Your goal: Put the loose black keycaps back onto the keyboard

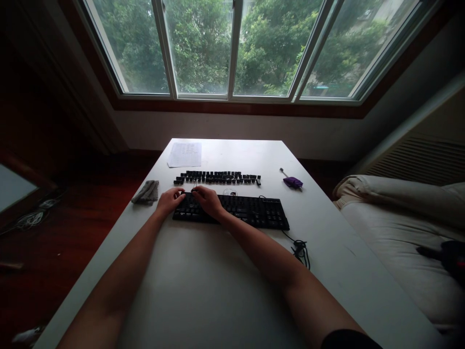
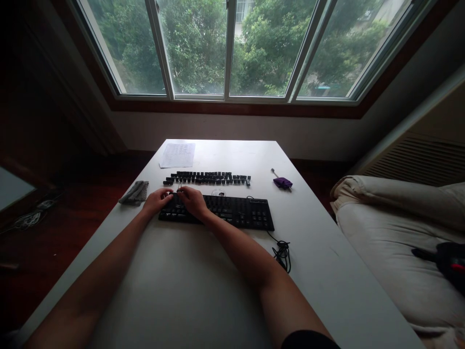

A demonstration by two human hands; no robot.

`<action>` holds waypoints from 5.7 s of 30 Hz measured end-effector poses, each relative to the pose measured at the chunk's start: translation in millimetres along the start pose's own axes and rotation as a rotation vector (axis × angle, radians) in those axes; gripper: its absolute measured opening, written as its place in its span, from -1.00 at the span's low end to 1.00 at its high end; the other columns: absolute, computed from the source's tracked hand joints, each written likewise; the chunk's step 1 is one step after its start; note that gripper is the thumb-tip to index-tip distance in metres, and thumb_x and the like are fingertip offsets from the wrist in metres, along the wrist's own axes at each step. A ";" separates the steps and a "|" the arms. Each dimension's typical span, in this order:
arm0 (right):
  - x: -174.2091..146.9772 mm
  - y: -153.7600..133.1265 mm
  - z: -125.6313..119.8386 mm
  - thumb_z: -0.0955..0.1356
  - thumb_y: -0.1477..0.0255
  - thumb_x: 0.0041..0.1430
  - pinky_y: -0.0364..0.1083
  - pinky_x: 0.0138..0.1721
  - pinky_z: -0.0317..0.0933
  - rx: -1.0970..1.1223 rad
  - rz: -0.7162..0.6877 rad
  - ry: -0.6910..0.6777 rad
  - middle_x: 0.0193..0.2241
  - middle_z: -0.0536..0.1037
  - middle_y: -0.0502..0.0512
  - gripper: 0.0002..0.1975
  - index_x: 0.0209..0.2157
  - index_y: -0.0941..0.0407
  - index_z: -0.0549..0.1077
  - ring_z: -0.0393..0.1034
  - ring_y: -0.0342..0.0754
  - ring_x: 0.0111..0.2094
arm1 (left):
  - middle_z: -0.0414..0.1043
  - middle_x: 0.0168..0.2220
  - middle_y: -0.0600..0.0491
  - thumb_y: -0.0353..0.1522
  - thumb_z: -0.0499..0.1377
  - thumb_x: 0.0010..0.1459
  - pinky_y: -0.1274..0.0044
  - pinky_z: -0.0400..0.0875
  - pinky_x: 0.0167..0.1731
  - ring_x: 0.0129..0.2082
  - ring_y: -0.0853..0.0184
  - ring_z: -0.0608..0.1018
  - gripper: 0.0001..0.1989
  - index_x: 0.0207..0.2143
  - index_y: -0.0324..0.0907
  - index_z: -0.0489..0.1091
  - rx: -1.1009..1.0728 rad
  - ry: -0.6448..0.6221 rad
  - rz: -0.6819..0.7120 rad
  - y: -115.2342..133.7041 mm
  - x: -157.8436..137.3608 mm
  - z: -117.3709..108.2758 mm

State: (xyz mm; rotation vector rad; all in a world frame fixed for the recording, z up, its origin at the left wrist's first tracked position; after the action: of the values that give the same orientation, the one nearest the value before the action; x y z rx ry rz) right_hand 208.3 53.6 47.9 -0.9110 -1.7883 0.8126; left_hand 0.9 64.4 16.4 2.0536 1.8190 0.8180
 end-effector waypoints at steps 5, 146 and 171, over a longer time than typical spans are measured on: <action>-2.5 1.0 -1.0 0.32 0.30 0.28 -0.15 -0.34 0.20 -0.037 -0.002 -0.001 -0.48 0.53 -0.02 -0.80 -0.17 0.04 0.53 0.38 -0.08 -0.44 | 0.48 -0.37 0.08 -0.14 0.15 0.15 0.49 0.34 -0.31 -0.38 0.30 0.47 -0.57 0.02 -0.08 0.50 -0.032 -0.060 0.023 1.5 0.1 -1.4; -13.8 1.5 -26.0 0.25 0.20 0.28 -0.13 -0.38 0.35 0.231 0.088 0.156 -0.38 0.52 0.01 -0.77 -0.29 0.07 0.36 0.42 -0.11 -0.45 | 0.49 -0.11 0.00 -0.27 0.18 0.21 0.28 0.35 0.06 -0.03 0.16 0.45 -0.78 -0.12 -0.03 0.56 -0.096 -0.020 0.363 45.8 -9.5 3.4; -13.8 5.1 -24.7 0.28 0.12 0.29 -0.15 -0.44 0.32 0.249 0.068 0.189 -0.37 0.52 0.00 -0.71 -0.26 0.07 0.40 0.43 -0.13 -0.48 | 0.49 -0.16 0.01 -0.29 0.21 0.19 0.40 0.45 -0.10 -0.16 0.25 0.53 -0.76 -0.11 -0.07 0.56 -0.309 -0.012 0.331 58.2 -11.5 8.3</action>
State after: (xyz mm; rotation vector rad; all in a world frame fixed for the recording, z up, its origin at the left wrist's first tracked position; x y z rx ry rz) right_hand 236.4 47.8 46.0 -0.8571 -1.4633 0.9363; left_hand 52.6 44.8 39.3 2.1673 1.2637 1.0906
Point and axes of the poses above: each hand's wrist, its own x-axis towards the middle knuckle, its own z-axis out of the palm, y = z × x, the point moved 5 cm from there along x, towards the middle knuckle
